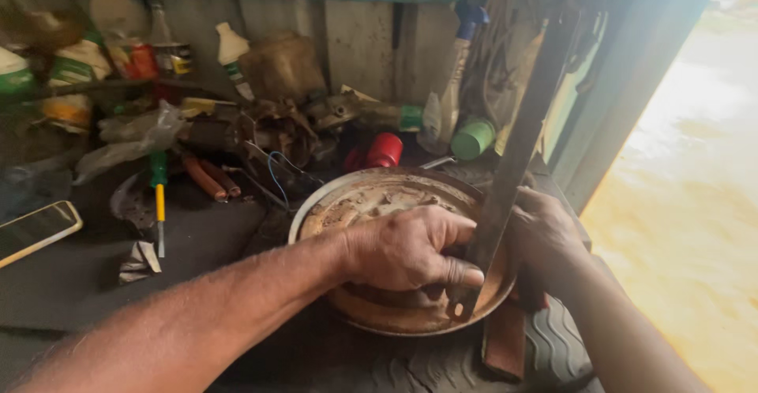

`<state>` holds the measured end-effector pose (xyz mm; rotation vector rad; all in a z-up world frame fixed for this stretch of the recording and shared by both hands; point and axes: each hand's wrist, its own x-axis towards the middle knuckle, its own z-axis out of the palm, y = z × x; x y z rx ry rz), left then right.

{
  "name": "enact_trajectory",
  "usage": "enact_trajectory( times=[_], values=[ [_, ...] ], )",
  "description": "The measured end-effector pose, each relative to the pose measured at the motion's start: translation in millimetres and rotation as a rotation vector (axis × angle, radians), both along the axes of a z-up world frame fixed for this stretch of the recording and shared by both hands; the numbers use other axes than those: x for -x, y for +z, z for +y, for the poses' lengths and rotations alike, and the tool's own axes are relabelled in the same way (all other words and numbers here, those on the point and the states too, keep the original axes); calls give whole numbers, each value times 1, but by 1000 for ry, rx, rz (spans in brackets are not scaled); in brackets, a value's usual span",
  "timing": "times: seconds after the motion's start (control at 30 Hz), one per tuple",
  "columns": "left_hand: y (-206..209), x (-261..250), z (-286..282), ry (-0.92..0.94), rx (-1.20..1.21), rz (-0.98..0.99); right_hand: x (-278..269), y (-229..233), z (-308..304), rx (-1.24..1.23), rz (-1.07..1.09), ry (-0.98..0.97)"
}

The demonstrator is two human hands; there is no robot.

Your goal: The person removes small components and scrapes debris from a rusty circular metal hub using a screwdriver, a pry bar, and a file.

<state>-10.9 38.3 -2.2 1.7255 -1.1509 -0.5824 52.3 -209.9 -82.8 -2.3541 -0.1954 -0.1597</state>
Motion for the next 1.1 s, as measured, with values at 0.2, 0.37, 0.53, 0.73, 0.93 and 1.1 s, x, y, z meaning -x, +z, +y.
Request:
enact_trajectory(
  times=[0.2, 0.37, 0.53, 0.73, 0.93, 1.1],
  values=[
    [-3, 0, 2, 90, -69, -273, 0, 4, 3, 715, -220, 43],
    [-7, 4, 20, -29, 83, 0, 29, 30, 17, -161, 105, -235],
    [-6, -7, -11, -135, 85, 242, 16, 27, 14, 314, -143, 11],
    [-12, 3, 34, -91, 43, 53, 26, 27, 16, -233, 26, -166],
    [-13, -9, 3, -83, 114, -12, 33, 36, 28, -318, 152, -202],
    [-8, -10, 12, -21, 8, -105, 41, 41, 27, -311, 84, -143]
  ],
)
